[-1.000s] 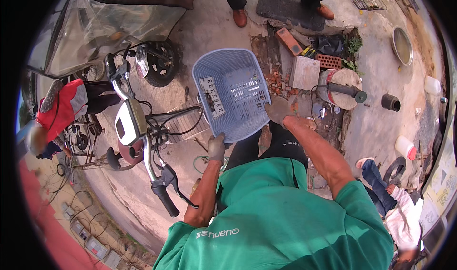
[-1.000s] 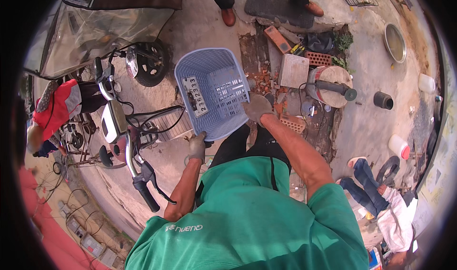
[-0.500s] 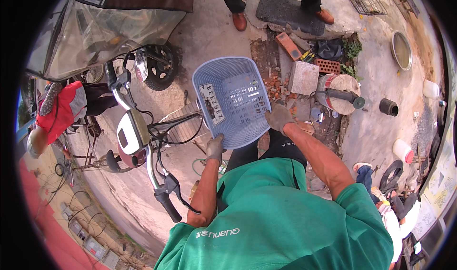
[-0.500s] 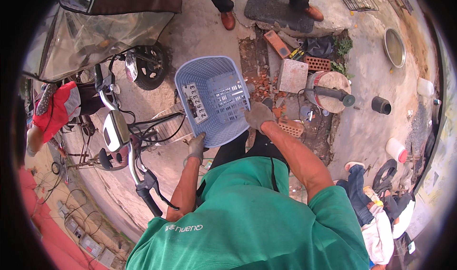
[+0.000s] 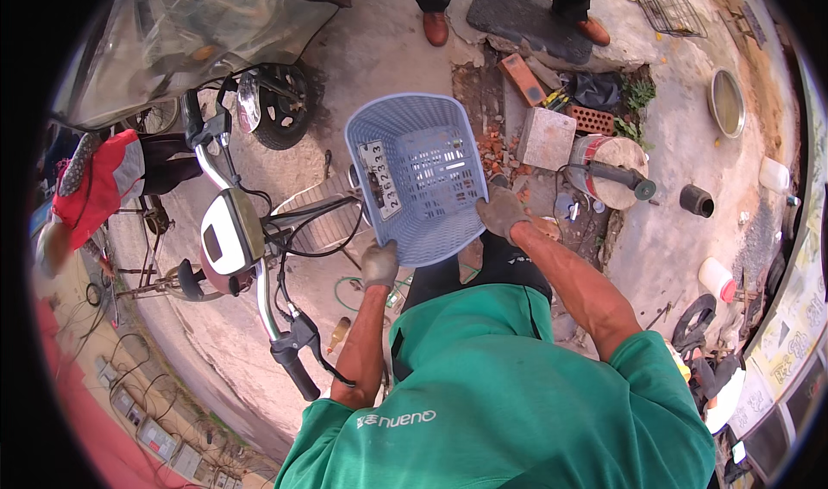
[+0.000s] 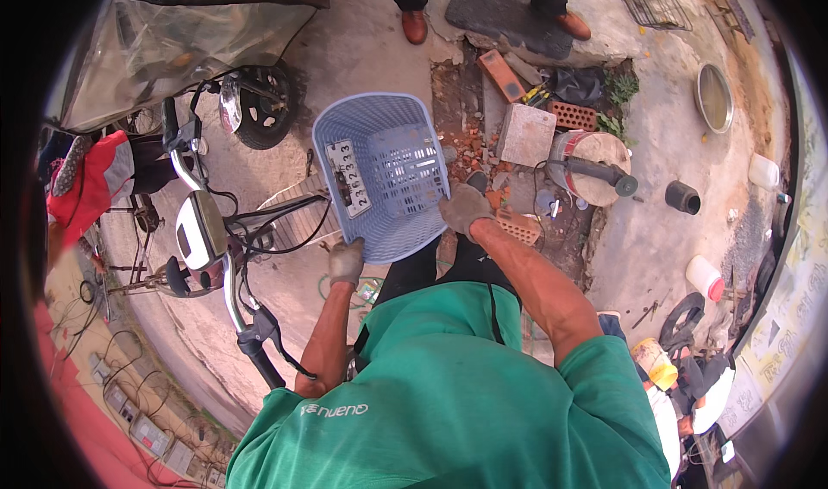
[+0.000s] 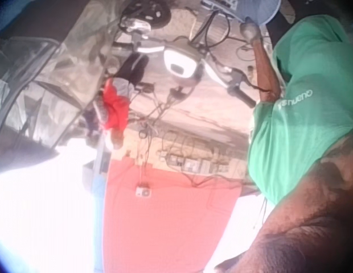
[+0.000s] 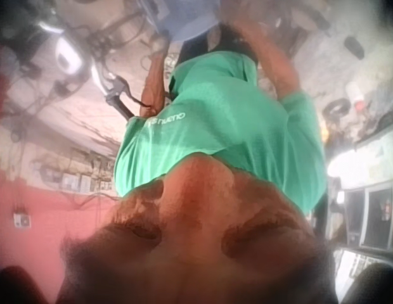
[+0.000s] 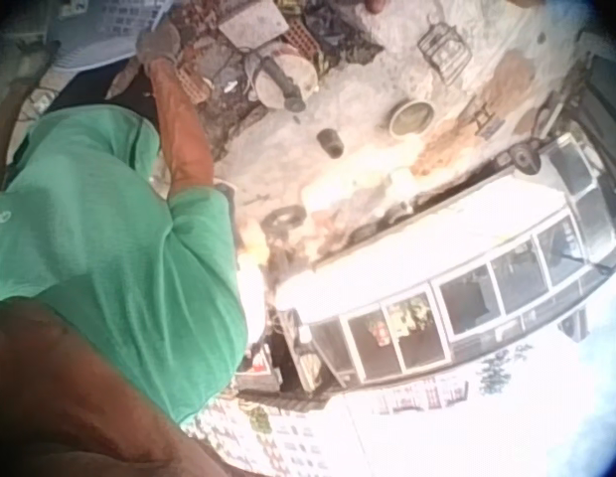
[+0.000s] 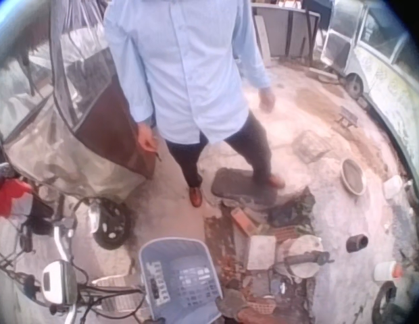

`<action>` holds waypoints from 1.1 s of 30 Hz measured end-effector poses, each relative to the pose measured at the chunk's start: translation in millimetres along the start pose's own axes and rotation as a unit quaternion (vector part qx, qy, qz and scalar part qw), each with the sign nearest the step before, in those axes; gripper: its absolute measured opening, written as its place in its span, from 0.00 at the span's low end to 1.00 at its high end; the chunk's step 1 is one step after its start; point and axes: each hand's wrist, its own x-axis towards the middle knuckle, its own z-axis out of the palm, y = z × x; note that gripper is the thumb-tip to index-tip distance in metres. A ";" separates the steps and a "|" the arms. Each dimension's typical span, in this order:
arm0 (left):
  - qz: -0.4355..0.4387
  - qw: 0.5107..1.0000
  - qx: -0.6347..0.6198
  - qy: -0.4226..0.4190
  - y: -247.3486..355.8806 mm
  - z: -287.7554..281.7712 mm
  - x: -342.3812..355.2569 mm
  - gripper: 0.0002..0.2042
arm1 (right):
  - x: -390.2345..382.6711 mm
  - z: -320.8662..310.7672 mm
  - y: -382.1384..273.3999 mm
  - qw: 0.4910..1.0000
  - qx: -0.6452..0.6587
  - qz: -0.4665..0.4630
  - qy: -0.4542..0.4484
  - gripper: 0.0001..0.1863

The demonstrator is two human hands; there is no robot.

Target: The person retrieves a small metal part from a cluttered workbench, then walks to a scooter where another person hands over a plastic basket. The person places the basket on the scooter, receives a metal wire basket, and uses pliers to adjust or remove components from the wire basket.

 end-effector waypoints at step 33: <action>0.193 0.963 0.185 0.014 -2.2 -1.2 -6.1 0.13 | -6.3 -4.0 -12.3 0.998 0.040 -0.009 0.045 0.22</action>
